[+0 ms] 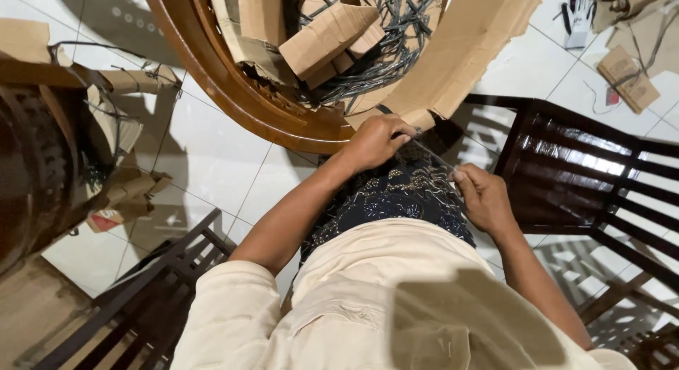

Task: Wrapping a wooden chair frame with protective cardboard and securing it with plastic ties

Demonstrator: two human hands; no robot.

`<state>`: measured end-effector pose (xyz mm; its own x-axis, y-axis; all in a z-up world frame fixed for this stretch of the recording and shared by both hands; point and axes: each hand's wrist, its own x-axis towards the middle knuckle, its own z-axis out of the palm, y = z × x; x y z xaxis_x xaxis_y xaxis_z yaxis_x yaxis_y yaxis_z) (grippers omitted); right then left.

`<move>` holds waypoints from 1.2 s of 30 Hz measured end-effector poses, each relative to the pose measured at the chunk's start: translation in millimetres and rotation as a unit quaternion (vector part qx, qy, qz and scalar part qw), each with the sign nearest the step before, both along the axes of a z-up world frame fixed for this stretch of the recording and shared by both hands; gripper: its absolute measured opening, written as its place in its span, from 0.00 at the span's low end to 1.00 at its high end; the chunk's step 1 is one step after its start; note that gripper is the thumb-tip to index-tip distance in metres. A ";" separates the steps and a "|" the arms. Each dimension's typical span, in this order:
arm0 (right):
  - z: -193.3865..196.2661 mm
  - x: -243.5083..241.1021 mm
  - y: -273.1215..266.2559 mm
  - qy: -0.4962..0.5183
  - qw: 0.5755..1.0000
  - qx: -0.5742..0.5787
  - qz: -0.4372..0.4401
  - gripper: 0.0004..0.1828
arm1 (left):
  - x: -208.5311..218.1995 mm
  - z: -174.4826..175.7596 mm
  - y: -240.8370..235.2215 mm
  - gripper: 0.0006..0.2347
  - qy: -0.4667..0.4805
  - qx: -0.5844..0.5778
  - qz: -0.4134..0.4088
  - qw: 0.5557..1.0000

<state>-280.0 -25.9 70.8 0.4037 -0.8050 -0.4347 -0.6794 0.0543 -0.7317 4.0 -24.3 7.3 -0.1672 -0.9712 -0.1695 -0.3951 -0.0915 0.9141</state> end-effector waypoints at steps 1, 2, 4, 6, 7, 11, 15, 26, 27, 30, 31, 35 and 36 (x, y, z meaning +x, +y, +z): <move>-6.4 -2.8 3.7 0.000 1.000 -0.001 0.005 0.10 | 0.7 3.7 0.9 0.06 0.000 -0.001 0.005 1.000; -12.3 -6.2 7.5 0.005 1.000 0.015 -0.004 0.10 | 0.7 7.4 1.5 0.07 0.025 0.009 0.031 0.999; -32.2 -10.2 14.0 0.012 0.999 0.032 -0.010 0.11 | 1.2 12.2 3.0 0.09 0.053 0.020 0.061 0.997; -60.1 -11.4 21.0 0.004 0.998 0.066 -0.025 0.12 | 2.3 14.9 6.2 0.10 0.050 0.010 0.075 0.996; -66.1 -13.5 22.5 0.005 0.998 0.066 -0.022 0.12 | -3.0 7.9 9.1 0.10 0.051 0.011 0.079 0.996; -68.3 -6.7 17.7 0.029 0.994 0.097 -0.039 0.14 | -11.6 -19.0 17.6 0.09 -0.032 -0.110 0.034 0.993; -42.4 -11.1 4.8 -0.039 0.991 0.116 -0.047 0.14 | -5.3 20.4 23.2 0.09 0.069 -0.008 0.078 0.994; -22.2 -11.0 12.4 0.006 0.995 0.103 -0.013 0.13 | -43.3 -23.0 40.2 0.10 -0.072 -0.220 0.020 0.973; -14.2 -11.7 12.5 -0.022 0.995 0.096 -0.010 0.13 | -44.0 -19.2 42.0 0.10 -0.104 -0.215 0.015 0.971; 13.2 -1.4 7.2 -0.033 0.997 0.066 0.014 0.12 | -43.0 -0.6 37.3 0.11 -0.053 -0.152 0.017 0.987; 21.5 4.6 4.2 -0.031 0.997 0.066 0.012 0.12 | -45.8 -5.0 37.4 0.11 -0.051 -0.152 0.015 0.987; 38.0 17.7 -4.1 -0.056 0.997 0.032 0.044 0.10 | -34.1 16.5 32.1 0.12 0.082 -0.043 0.161 0.983; 38.0 18.1 -3.9 -0.067 0.996 0.031 0.044 0.10 | -25.4 31.5 30.7 0.10 0.121 0.032 0.229 0.965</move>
<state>-261.9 -29.9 108.8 0.5290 -0.7375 -0.4198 -0.5805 0.0463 -0.8129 -21.4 6.4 38.8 0.2356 -0.9413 -0.2418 -0.0751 -0.2657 0.9611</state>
